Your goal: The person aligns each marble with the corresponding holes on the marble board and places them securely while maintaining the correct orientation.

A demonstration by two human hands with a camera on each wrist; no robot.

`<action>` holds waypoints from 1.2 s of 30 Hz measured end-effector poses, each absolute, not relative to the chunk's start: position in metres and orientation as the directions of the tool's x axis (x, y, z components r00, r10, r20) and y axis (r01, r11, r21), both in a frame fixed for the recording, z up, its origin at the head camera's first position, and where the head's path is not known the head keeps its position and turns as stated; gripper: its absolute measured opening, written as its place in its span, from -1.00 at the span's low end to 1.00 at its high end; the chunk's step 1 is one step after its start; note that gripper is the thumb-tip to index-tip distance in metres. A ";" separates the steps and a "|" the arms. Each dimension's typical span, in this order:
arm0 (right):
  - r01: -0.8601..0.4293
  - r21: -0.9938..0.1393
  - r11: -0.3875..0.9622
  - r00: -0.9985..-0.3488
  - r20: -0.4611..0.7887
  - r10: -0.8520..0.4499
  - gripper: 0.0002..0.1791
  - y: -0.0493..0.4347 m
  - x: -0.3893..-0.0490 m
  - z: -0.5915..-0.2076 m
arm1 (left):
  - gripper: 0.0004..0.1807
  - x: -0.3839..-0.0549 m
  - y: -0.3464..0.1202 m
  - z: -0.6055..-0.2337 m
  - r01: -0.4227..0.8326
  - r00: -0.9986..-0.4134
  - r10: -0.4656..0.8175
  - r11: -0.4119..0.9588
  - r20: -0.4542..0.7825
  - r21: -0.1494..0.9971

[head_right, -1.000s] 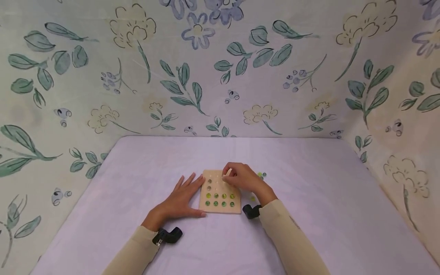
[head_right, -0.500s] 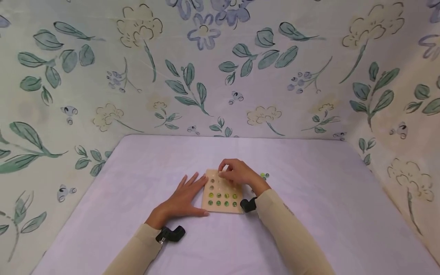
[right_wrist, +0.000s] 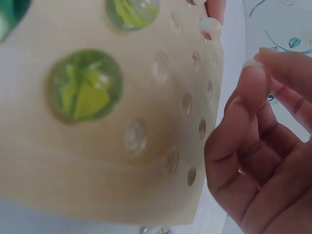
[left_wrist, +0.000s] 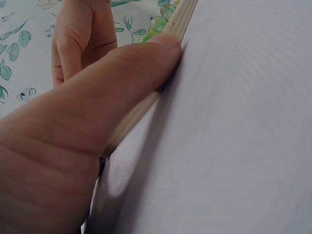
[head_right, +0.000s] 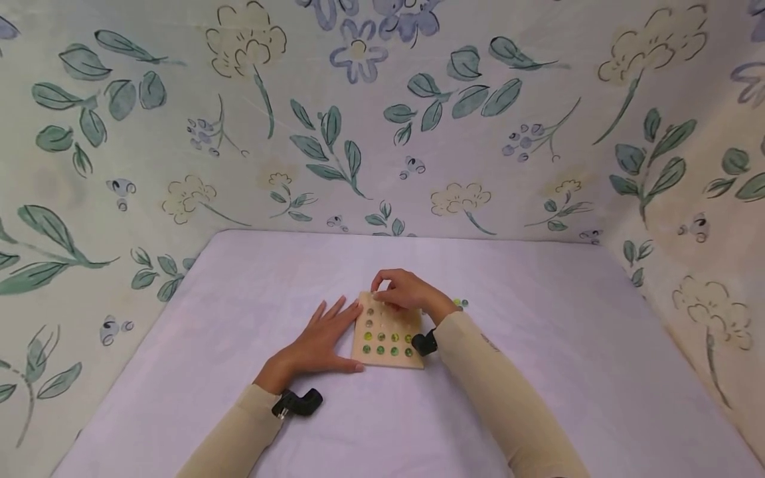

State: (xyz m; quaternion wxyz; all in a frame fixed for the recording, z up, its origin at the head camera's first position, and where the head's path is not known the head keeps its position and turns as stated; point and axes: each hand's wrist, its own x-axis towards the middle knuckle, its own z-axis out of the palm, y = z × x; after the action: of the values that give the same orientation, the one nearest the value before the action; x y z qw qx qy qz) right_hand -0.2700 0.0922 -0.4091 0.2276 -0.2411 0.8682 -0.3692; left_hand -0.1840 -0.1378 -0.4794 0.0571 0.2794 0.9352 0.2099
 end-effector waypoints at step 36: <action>-0.256 -0.586 0.769 -0.815 -0.297 -0.498 -0.87 0.073 -0.270 -0.414 | 0.23 -0.185 -0.138 -0.482 0.512 -0.832 0.554 0.746 0.031 0.426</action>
State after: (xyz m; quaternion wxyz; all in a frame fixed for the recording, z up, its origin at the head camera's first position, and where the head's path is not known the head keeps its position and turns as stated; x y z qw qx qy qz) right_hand -0.2704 0.0730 -0.4139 0.2237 -0.2062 0.9135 -0.2703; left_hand -0.1848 -0.1384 -0.4821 0.0490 0.2858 0.9329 0.2135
